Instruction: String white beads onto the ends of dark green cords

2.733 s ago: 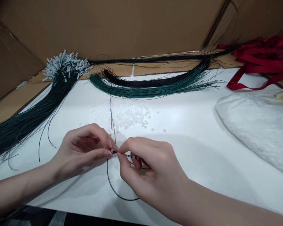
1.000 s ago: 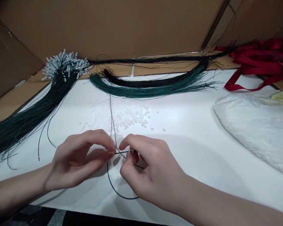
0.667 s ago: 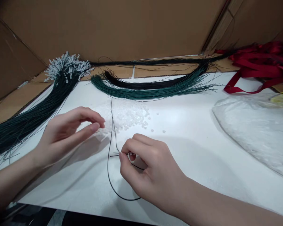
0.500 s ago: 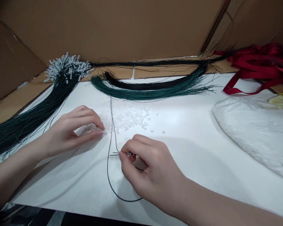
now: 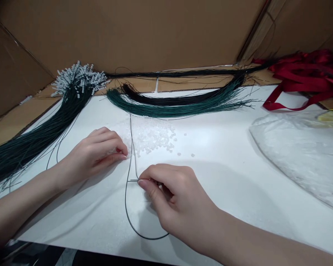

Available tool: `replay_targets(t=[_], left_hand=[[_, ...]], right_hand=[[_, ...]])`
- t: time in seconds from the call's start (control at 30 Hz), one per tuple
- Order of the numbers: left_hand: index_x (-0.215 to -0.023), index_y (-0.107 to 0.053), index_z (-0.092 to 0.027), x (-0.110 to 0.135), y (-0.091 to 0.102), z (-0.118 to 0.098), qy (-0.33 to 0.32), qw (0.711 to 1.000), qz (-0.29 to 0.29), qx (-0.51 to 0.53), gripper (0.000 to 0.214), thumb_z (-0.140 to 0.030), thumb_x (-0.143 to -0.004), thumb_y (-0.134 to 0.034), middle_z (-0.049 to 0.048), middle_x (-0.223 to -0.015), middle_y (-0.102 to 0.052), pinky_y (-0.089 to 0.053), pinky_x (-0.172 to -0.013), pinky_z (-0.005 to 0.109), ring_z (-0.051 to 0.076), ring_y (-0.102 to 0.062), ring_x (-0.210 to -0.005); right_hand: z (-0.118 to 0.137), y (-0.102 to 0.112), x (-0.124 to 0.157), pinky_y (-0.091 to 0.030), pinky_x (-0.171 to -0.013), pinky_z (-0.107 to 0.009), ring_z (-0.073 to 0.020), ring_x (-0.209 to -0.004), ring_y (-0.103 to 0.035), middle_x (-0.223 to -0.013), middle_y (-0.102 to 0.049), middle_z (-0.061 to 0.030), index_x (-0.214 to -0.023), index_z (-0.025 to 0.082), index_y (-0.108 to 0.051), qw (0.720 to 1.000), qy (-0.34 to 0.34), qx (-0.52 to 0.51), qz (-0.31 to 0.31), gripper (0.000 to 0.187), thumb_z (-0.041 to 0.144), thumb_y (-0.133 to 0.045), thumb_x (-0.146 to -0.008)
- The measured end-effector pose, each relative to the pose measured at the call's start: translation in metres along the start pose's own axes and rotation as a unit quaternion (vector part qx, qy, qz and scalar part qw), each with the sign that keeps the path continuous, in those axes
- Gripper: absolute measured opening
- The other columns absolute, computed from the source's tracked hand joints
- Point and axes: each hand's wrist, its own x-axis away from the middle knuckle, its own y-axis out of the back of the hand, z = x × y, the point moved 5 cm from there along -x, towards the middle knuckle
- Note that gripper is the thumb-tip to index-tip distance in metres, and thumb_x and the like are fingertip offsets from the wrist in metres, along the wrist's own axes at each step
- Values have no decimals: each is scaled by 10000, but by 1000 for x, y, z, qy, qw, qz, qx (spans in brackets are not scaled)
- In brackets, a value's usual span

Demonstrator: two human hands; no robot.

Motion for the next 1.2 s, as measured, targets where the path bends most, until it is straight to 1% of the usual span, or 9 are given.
replay_targets(t=[0.23,0.37,0.47,0.53,0.7,0.83,0.93,1.07,1.2], left_hand=[[-850,-572,-155,0,1,-3,10,1000,-5,0,158,-41,-922,-490,27,-887,-611,-351,-789,330,178,-492,-855],[-885,-576,-151,4,11,-4,4,995,-47,88,129,-47,-924,-509,8,-851,-615,-413,-706,248,124,-550,-784],[-912,-617,-154,8,11,-12,-1,980,-44,193,93,-85,-927,-556,9,-863,-656,-466,-704,217,109,-611,-786],[-925,-631,-155,10,6,-20,6,955,-41,292,77,-94,-921,-584,16,-877,-669,-506,-745,218,116,-639,-819],[-935,-653,-164,9,-18,-33,55,859,-30,508,141,-72,-839,-702,0,-874,-685,-563,-752,170,88,-672,-808],[-936,-665,-178,10,-30,-31,110,790,-27,602,216,-27,-797,-731,-23,-855,-710,-577,-732,128,63,-689,-775],[-927,-677,-181,10,-31,-30,120,768,-35,629,228,-12,-785,-736,-27,-845,-723,-578,-727,120,59,-695,-762],[-922,-699,-184,10,-29,-29,120,770,-34,626,199,-31,-800,-730,-20,-835,-718,-562,-711,126,65,-683,-757],[-892,-733,-157,9,-25,-28,110,817,-30,565,79,-112,-876,-670,8,-827,-683,-499,-705,134,69,-627,-764]], right_hand=[[1,0,-2,-391,-549,-254,-108,-605,-508,-703,-617,10,-850,177,-661,1000,-4,-7,-5,196,161,-493,-950],[1,1,-3,-390,-551,-255,-108,-609,-512,-708,-622,4,-841,172,-664,1000,-4,-9,-10,208,167,-489,-953],[1,1,-3,-382,-538,-248,-102,-593,-499,-686,-612,11,-833,175,-663,1000,-7,-9,-14,208,178,-493,-953],[0,0,-3,-371,-521,-239,-95,-572,-481,-661,-597,20,-828,178,-659,1000,-6,-9,-16,200,178,-500,-949],[3,2,-5,-338,-469,-202,-68,-519,-448,-599,-563,41,-793,181,-665,999,14,-12,-46,157,161,-561,-909],[5,6,-6,-319,-444,-188,-53,-491,-429,-562,-542,49,-750,174,-670,997,27,-10,-69,155,149,-594,-883],[7,7,-4,-318,-441,-186,-50,-487,-430,-569,-560,47,-744,175,-668,996,30,-8,-79,155,137,-597,-876],[8,8,-3,-319,-443,-187,-49,-487,-436,-576,-572,43,-734,175,-665,996,27,-5,-86,159,130,-599,-871],[7,7,-3,-328,-446,-190,-54,-488,-434,-569,-557,40,-738,172,-662,996,20,-5,-83,160,143,-592,-879]])
